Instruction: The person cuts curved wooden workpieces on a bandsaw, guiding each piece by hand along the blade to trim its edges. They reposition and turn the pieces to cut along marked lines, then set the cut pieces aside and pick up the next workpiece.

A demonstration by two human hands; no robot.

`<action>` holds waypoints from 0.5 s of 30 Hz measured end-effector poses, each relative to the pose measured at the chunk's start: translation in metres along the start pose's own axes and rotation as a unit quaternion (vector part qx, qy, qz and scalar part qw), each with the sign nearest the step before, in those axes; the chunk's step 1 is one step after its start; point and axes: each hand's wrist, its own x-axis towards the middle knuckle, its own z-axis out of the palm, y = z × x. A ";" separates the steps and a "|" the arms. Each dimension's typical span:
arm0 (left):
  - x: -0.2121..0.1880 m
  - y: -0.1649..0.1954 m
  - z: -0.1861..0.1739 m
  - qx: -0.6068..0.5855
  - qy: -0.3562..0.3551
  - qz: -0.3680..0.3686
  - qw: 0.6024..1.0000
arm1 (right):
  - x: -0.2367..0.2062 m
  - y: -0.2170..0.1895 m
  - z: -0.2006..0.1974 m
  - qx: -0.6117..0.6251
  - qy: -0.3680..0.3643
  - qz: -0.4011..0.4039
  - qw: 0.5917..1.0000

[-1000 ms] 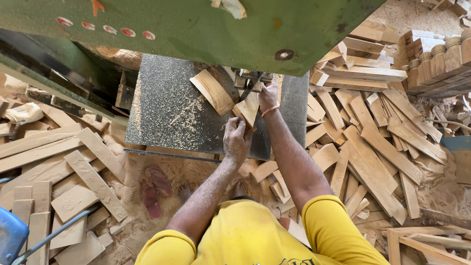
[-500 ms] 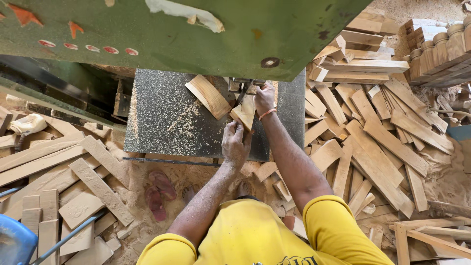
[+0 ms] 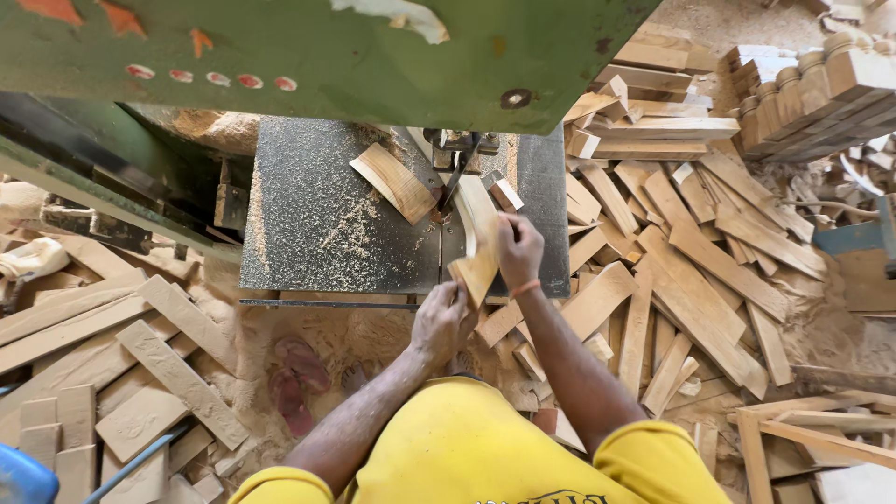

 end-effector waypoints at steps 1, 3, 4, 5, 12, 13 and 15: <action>-0.008 0.001 -0.006 -0.008 -0.021 0.010 1.000 | -0.014 -0.003 -0.006 0.004 0.006 0.034 0.999; -0.024 0.000 -0.022 -0.024 -0.064 0.031 0.997 | -0.045 -0.007 -0.021 -0.016 0.002 0.053 0.998; -0.029 -0.002 -0.031 -0.032 -0.084 0.030 0.996 | -0.058 -0.009 -0.027 -0.039 -0.007 0.035 0.999; -0.034 -0.004 -0.041 -0.040 -0.105 0.030 0.993 | -0.073 -0.011 -0.028 -0.027 0.018 0.078 0.996; -0.034 0.005 -0.098 -0.052 -0.100 -0.037 0.993 | -0.103 -0.004 -0.040 0.044 0.020 0.136 0.989; -0.030 0.009 -0.098 -0.064 -0.098 -0.068 0.991 | -0.092 0.000 -0.047 0.036 -0.004 0.150 0.988; -0.025 0.017 -0.096 -0.088 -0.096 -0.134 0.982 | -0.058 0.008 -0.056 0.082 -0.056 0.217 0.971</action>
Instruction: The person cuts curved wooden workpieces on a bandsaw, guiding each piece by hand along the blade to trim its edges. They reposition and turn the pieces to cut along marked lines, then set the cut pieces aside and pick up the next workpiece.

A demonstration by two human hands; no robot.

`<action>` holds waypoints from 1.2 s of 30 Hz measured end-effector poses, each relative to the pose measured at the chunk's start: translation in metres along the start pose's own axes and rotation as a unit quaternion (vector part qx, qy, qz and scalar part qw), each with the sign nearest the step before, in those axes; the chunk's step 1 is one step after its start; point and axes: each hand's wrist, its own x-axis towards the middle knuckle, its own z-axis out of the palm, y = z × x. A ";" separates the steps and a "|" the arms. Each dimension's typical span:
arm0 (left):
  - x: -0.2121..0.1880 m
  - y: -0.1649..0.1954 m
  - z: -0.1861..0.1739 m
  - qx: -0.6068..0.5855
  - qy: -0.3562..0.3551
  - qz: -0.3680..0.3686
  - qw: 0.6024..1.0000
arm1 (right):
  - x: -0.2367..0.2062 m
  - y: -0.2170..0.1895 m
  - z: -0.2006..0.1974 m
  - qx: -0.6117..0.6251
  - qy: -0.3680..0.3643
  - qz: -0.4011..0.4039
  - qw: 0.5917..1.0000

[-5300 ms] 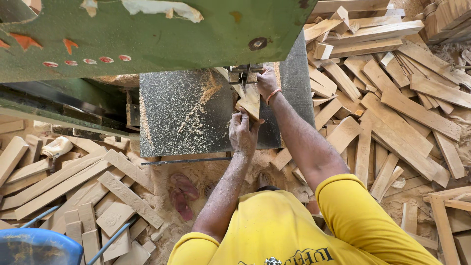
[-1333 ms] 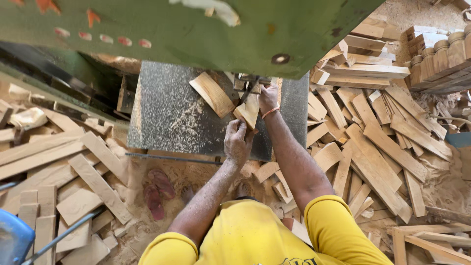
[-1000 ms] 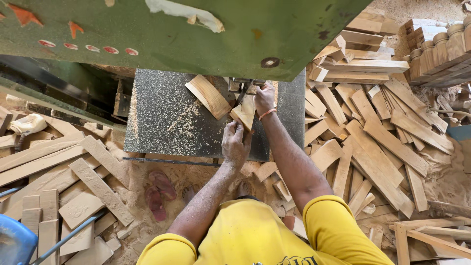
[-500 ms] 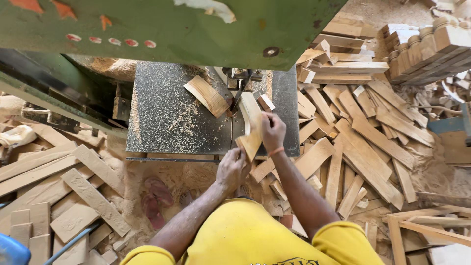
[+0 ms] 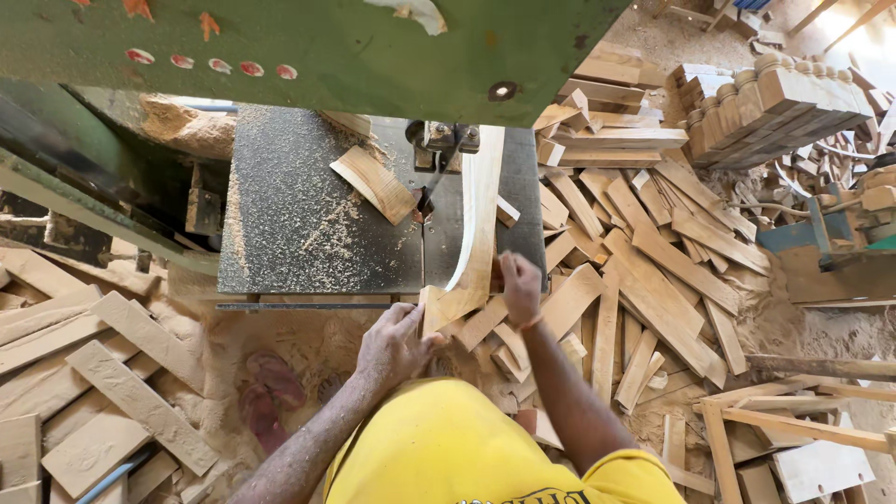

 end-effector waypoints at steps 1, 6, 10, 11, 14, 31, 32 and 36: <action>0.002 0.003 0.003 -0.012 0.006 -0.012 1.000 | 0.023 -0.007 -0.006 -0.074 0.002 -0.055 0.996; -0.003 0.010 0.014 -0.033 0.060 -0.026 0.997 | 0.096 -0.039 -0.026 -0.185 -0.006 -0.170 0.968; 0.001 0.013 0.012 0.022 0.053 -0.017 0.998 | 0.093 -0.069 -0.029 -0.390 -0.210 -0.306 0.843; 0.003 0.014 0.010 0.028 0.054 -0.017 0.998 | 0.090 -0.078 -0.029 -0.458 -0.250 -0.310 0.795; 0.007 0.016 0.004 0.033 0.043 -0.021 0.998 | 0.082 -0.103 -0.023 -0.571 -0.306 -0.350 0.677; 0.056 -0.022 -0.008 -0.068 0.051 -0.103 0.991 | 0.054 -0.047 -0.053 -0.444 -0.229 -0.395 0.771; 0.063 -0.022 -0.005 -0.094 0.066 -0.100 0.988 | 0.056 -0.049 -0.054 -0.435 -0.214 -0.403 0.777; 0.079 -0.021 -0.001 -0.054 0.112 -0.055 0.991 | 0.033 -0.054 -0.049 -0.435 -0.148 -0.390 0.798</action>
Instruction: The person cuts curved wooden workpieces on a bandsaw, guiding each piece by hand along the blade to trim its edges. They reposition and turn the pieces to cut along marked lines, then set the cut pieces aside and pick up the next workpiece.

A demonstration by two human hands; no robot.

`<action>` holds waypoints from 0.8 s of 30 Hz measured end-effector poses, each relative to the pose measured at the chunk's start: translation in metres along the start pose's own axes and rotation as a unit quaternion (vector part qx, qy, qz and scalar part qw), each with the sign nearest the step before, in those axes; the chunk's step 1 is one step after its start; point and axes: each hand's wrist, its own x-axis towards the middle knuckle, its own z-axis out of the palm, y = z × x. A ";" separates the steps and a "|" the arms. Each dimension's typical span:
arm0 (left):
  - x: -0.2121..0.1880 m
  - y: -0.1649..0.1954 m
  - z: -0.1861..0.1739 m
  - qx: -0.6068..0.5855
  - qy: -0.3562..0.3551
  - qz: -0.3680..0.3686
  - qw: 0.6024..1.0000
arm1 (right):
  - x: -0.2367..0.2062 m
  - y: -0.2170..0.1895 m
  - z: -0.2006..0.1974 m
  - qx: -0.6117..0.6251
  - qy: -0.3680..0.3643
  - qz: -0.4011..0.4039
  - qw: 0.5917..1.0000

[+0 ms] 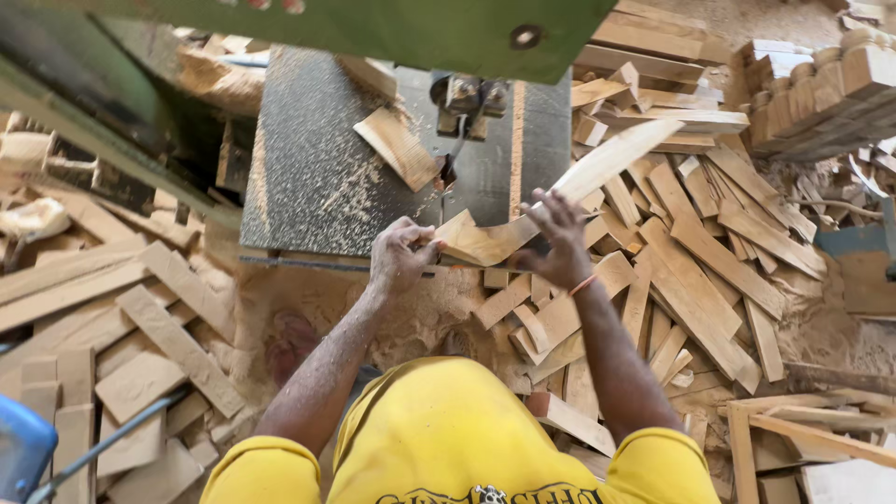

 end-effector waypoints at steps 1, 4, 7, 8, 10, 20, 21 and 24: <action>0.000 0.001 0.001 0.003 0.002 0.004 1.000 | -0.006 -0.014 0.007 0.032 -0.001 0.010 0.999; -0.003 -0.002 0.005 0.008 0.010 0.015 1.000 | -0.017 -0.045 0.032 0.088 0.028 0.040 0.995; 0.001 -0.016 0.011 0.021 0.016 0.037 0.999 | -0.006 -0.039 0.054 0.073 0.093 0.046 0.992; 0.010 -0.023 0.013 0.040 0.012 0.051 0.998 | 0.003 -0.029 0.058 0.079 0.101 0.031 0.991; 0.023 -0.033 0.021 0.058 0.020 0.065 0.996 | 0.016 -0.013 0.062 0.086 0.097 0.024 0.991; 0.074 -0.016 0.014 0.081 0.095 0.098 0.987 | 0.068 0.005 0.055 0.092 0.049 0.070 0.992; 0.076 -0.013 0.013 0.076 0.095 0.096 0.988 | 0.071 0.004 0.054 0.092 0.051 0.067 0.992; 0.080 -0.008 0.011 0.078 0.098 0.083 0.989 | 0.074 0.002 0.051 0.096 0.052 0.068 0.992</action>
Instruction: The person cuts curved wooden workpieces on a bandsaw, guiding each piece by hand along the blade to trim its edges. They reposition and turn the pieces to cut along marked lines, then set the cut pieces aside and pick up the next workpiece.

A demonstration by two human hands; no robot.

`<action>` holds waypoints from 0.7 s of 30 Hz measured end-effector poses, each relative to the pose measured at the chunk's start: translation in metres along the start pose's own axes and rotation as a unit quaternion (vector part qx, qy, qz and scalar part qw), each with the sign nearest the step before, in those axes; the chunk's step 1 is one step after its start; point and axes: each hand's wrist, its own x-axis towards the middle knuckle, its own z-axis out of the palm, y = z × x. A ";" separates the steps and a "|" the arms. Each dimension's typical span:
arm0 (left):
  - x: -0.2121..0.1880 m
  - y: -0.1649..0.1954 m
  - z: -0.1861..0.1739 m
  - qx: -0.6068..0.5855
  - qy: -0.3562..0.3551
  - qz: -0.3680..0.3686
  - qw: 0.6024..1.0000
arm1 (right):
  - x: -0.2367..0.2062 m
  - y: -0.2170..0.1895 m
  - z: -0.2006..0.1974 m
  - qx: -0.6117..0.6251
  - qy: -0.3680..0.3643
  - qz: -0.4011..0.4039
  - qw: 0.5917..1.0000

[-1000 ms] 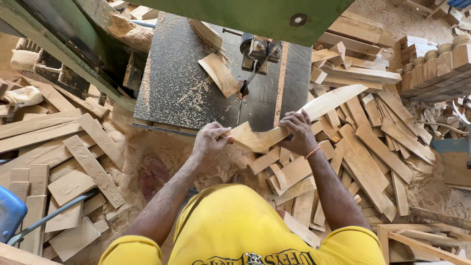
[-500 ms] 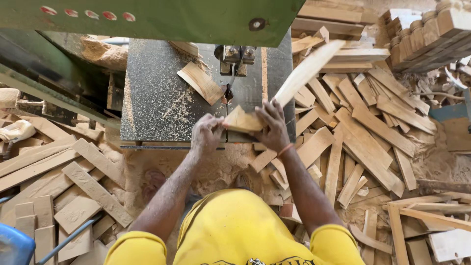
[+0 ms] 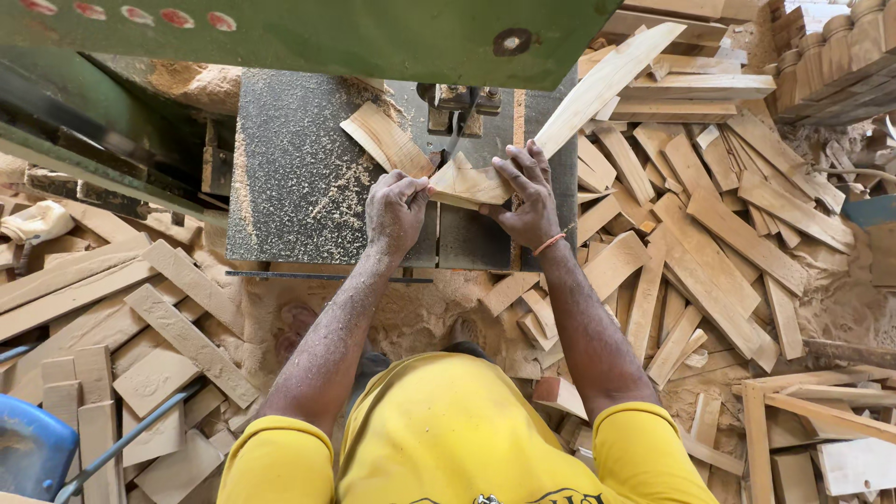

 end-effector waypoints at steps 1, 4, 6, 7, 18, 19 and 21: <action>0.001 0.000 0.001 0.000 0.001 0.004 1.000 | 0.000 -0.001 0.000 0.001 0.000 0.006 1.000; 0.002 -0.002 0.002 0.008 0.003 0.012 1.000 | 0.001 -0.003 0.000 0.002 -0.005 0.021 1.000; 0.002 -0.004 0.003 0.017 0.003 0.019 1.000 | 0.002 -0.004 0.000 -0.002 -0.011 0.027 1.000; 0.002 -0.005 0.003 0.019 0.004 0.022 1.000 | 0.002 -0.004 0.001 -0.003 -0.011 0.030 0.999; 0.004 -0.010 0.006 0.026 0.008 0.032 0.999 | 0.007 -0.004 0.001 -0.004 -0.010 0.029 1.000; 0.004 -0.010 0.006 0.027 0.008 0.033 0.999 | 0.007 -0.003 0.001 -0.007 -0.012 0.030 0.999; 0.004 -0.012 0.007 0.029 0.009 0.033 0.999 | 0.007 -0.003 0.002 -0.014 -0.016 0.031 0.999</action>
